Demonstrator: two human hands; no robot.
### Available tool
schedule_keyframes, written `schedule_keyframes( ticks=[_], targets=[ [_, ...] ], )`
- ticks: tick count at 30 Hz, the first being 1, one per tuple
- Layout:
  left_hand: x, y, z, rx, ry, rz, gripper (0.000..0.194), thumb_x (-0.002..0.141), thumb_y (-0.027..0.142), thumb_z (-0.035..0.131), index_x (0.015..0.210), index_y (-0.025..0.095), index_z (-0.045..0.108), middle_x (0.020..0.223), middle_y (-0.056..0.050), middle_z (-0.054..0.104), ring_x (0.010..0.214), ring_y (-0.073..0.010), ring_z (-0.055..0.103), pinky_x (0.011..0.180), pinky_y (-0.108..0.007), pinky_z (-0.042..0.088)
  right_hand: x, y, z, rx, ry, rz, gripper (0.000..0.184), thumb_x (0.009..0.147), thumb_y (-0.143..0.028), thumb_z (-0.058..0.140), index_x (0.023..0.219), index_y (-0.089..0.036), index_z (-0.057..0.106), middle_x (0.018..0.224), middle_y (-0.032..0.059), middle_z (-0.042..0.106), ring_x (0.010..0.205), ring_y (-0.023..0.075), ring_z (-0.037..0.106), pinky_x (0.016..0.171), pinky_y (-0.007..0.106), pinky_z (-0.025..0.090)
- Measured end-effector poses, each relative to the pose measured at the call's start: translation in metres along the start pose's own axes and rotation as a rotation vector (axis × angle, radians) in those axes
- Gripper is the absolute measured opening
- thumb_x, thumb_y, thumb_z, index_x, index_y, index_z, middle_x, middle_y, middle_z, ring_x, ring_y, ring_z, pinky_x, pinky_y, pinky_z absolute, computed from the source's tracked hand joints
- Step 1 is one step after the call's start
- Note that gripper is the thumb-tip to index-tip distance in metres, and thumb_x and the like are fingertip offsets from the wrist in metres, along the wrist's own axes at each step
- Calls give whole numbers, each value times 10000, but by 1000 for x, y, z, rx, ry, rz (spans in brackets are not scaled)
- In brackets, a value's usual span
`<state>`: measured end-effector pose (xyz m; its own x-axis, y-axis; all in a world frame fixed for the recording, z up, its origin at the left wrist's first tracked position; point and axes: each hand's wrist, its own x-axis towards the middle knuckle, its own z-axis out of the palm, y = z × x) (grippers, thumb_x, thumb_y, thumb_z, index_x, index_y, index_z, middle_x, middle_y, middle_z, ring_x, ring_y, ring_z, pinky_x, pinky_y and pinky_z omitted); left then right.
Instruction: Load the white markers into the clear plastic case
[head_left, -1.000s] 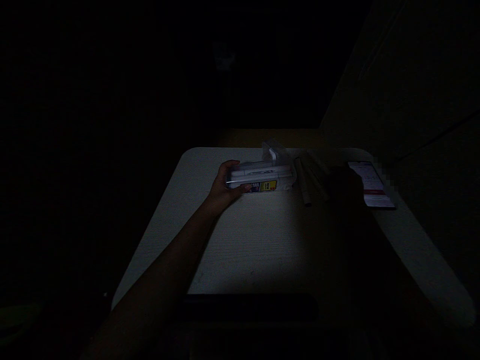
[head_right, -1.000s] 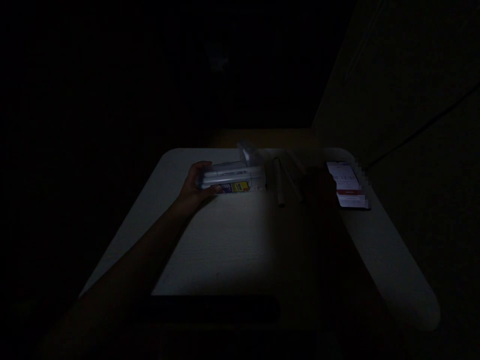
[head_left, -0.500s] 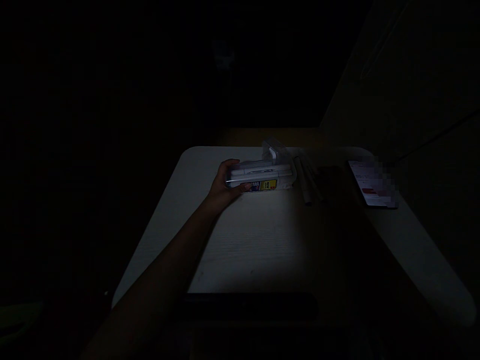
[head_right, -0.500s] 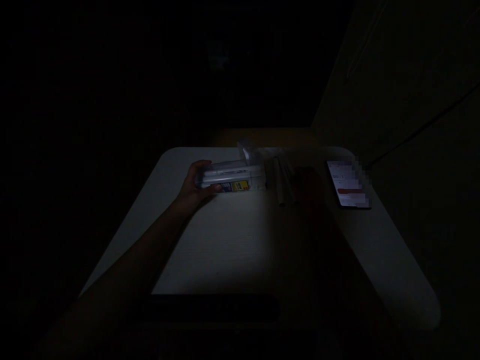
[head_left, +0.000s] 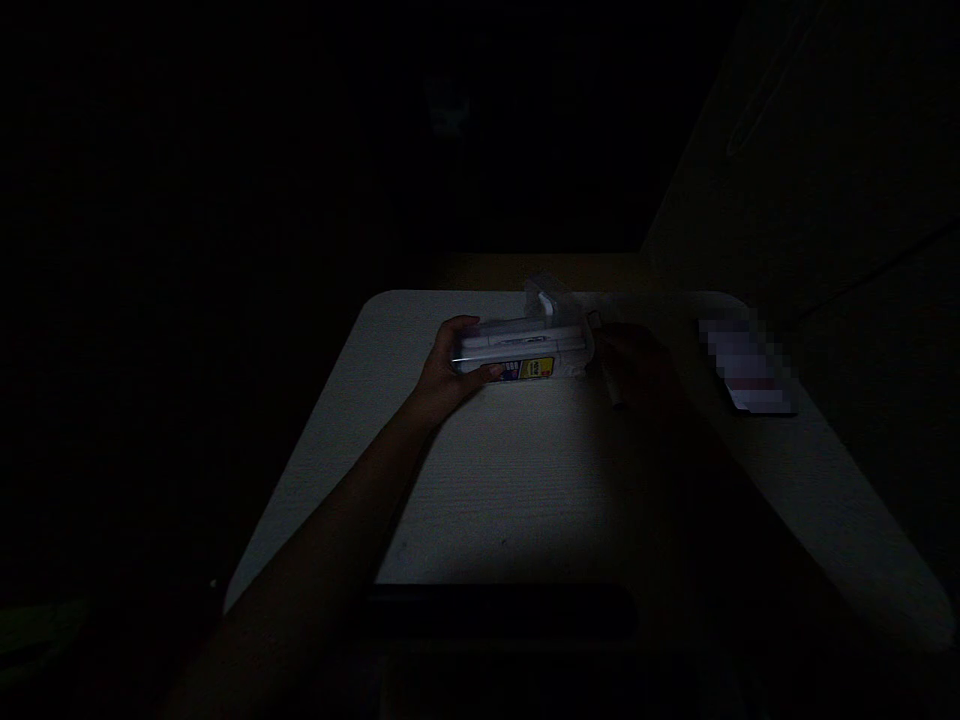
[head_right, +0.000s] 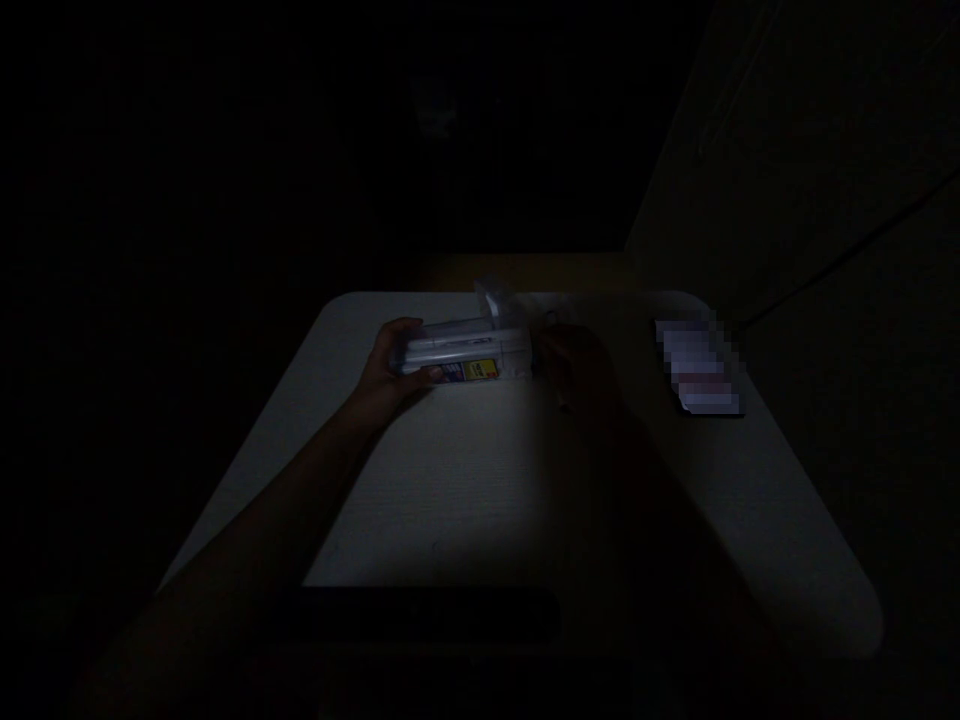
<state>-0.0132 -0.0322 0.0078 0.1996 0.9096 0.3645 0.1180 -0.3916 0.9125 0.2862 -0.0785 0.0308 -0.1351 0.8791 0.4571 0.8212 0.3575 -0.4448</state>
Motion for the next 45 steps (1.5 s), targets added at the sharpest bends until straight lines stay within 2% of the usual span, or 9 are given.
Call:
schedule_keyframes(
  ticks=[5, 13, 22, 25, 32, 36, 40, 45],
  targets=[
    [1, -2, 0, -23, -14, 33, 767, 622, 468, 949, 1257, 303, 553, 1137, -15, 619, 1039, -201, 618, 904, -347, 549, -1, 6, 17, 83, 88, -146, 423, 980, -366, 435, 1182, -191, 763, 1238, 145, 746, 1169, 304, 687, 1024, 516, 566],
    [1, -2, 0, -44, -32, 38, 799, 602, 507, 962, 1247, 298, 539, 1106, -9, 625, 995, -188, 621, 862, -323, 547, 1, 1, 12, 102, 62, -157, 408, 998, -396, 419, 1082, -202, 768, 1115, 138, 764, 1050, 294, 708, 944, 489, 585],
    [1, 0, -1, -19, -42, 47, 802, 613, 534, 951, 1252, 286, 536, 1098, -14, 631, 985, -195, 632, 839, -315, 554, 1, 9, 24, 153, 187, -118, 483, 1022, -525, 404, 1124, -233, 776, 1086, 115, 733, 1036, 251, 692, 936, 415, 572],
    [1, 1, -1, -15, -42, 54, 795, 613, 522, 952, 1251, 285, 543, 1125, -20, 633, 1003, -196, 631, 855, -313, 550, 2, 9, 25, 193, 186, -118, 490, 1013, -542, 421, 1131, -228, 778, 1061, 108, 729, 1003, 241, 695, 910, 398, 574],
    [2, 0, 0, -38, -40, 70, 804, 595, 535, 957, 1237, 286, 543, 1111, -17, 633, 983, -186, 629, 844, -307, 552, 3, -1, 12, 195, 50, -47, 402, 970, -401, 458, 1120, -195, 769, 1104, 126, 739, 1060, 265, 700, 963, 437, 573],
    [1, 1, 1, -25, -29, 54, 800, 596, 541, 955, 1237, 286, 549, 1114, -19, 631, 987, -191, 633, 855, -319, 555, 3, 4, -3, 183, 50, 4, 414, 948, -395, 469, 1123, -165, 766, 1137, 150, 737, 1112, 282, 696, 1021, 467, 564],
    [0, 2, 1, -20, -32, 44, 810, 599, 554, 949, 1247, 289, 542, 1131, -24, 635, 1020, -204, 634, 883, -336, 553, 0, 10, -15, 191, 24, 90, 389, 926, -393, 481, 1086, -190, 771, 1155, 140, 756, 1105, 292, 714, 1019, 480, 579],
    [0, 2, 1, -3, -25, 33, 827, 589, 550, 954, 1255, 284, 540, 1154, -28, 625, 1043, -209, 623, 899, -338, 546, -3, 6, -15, 211, 21, 138, 350, 914, -380, 539, 1101, -195, 770, 1174, 118, 775, 1099, 299, 731, 1001, 497, 590]
  ],
)
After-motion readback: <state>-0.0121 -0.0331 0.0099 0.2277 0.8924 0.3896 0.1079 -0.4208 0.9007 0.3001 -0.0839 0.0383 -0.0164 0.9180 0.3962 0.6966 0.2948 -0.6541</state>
